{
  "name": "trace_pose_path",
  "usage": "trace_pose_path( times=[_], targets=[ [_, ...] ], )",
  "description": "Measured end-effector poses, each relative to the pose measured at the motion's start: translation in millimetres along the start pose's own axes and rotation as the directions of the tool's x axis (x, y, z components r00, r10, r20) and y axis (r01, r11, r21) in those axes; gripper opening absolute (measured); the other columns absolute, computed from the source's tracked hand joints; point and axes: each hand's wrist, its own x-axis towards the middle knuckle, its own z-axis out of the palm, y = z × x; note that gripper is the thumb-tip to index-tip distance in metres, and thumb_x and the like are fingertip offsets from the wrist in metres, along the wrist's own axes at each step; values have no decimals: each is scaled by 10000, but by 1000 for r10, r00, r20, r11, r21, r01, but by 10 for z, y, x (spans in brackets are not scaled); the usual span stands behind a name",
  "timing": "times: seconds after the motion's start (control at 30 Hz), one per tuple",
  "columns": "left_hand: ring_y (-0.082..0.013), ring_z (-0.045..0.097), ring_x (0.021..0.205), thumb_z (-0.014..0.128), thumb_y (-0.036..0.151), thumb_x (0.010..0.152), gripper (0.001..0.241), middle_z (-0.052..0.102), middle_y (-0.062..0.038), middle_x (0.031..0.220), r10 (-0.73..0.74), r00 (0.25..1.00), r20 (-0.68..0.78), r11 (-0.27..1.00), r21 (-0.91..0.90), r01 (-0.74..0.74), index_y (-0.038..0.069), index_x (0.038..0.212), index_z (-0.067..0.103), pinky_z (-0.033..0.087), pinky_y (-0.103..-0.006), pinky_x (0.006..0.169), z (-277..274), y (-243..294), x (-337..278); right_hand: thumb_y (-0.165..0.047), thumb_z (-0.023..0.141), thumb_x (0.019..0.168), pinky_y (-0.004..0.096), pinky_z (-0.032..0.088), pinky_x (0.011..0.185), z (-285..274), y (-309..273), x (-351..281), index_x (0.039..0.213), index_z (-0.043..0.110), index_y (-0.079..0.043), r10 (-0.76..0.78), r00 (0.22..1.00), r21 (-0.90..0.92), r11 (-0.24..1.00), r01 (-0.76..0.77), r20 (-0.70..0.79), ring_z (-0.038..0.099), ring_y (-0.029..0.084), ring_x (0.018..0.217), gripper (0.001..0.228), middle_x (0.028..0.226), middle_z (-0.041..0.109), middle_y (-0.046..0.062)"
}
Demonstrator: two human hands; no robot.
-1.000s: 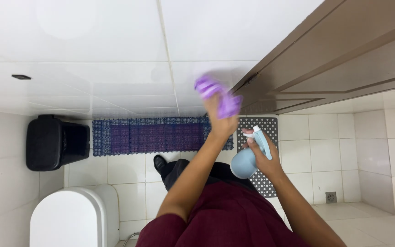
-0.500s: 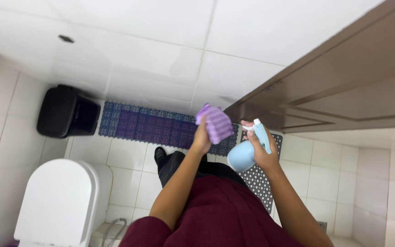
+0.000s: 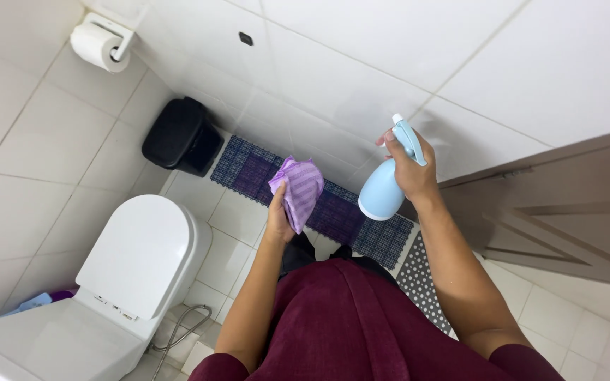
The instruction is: The person cleans the white tiled walls of a bathroom using a purple cloth and a light blue spray bottle. They repeatedly spray the cleaning solution onto the tiles and wipe the surfaces in circular and sweeping motions, covering the area around the toilet and the wall corner.
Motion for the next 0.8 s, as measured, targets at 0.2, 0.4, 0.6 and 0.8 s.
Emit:
trace_pose_path(
  times=[0.2,0.4,0.6,0.8],
  targets=[
    [-336,521,1356,520,474,980,738,519,-201,1496,-10,1000,8,1000,-6,10,0,1528,381,416,-445,1137,24,95,38,-312,588,1018,334,576,788,175,-133,63,1088,661,-60,-8,999,130,991,14,-43,676,162,986,272,1062,717,55],
    [-282,497,1381,450,486,1008,713,512,-182,1488,176,983,-48,974,153,-167,1,1524,375,387,-405,1158,195,-68,349,-240,599,992,359,574,801,78,411,66,1092,655,-28,72,997,191,979,-65,-31,687,201,968,241,1016,700,120],
    [-350,439,807,333,429,1134,571,445,-263,973,342,926,161,696,619,-364,-73,1376,457,370,-530,765,1521,-438,678,-258,596,1000,352,578,809,-80,362,-171,1094,667,-16,140,989,186,974,-129,-47,681,189,1002,270,1060,715,108],
    [-372,376,1368,304,420,1058,356,452,-209,1331,806,172,567,-379,716,-586,162,1240,470,195,-560,1233,2493,-517,1625,-252,589,1001,339,586,810,-332,510,-387,1110,683,3,178,981,176,971,-162,-81,704,190,1005,293,1066,745,123]
  ],
)
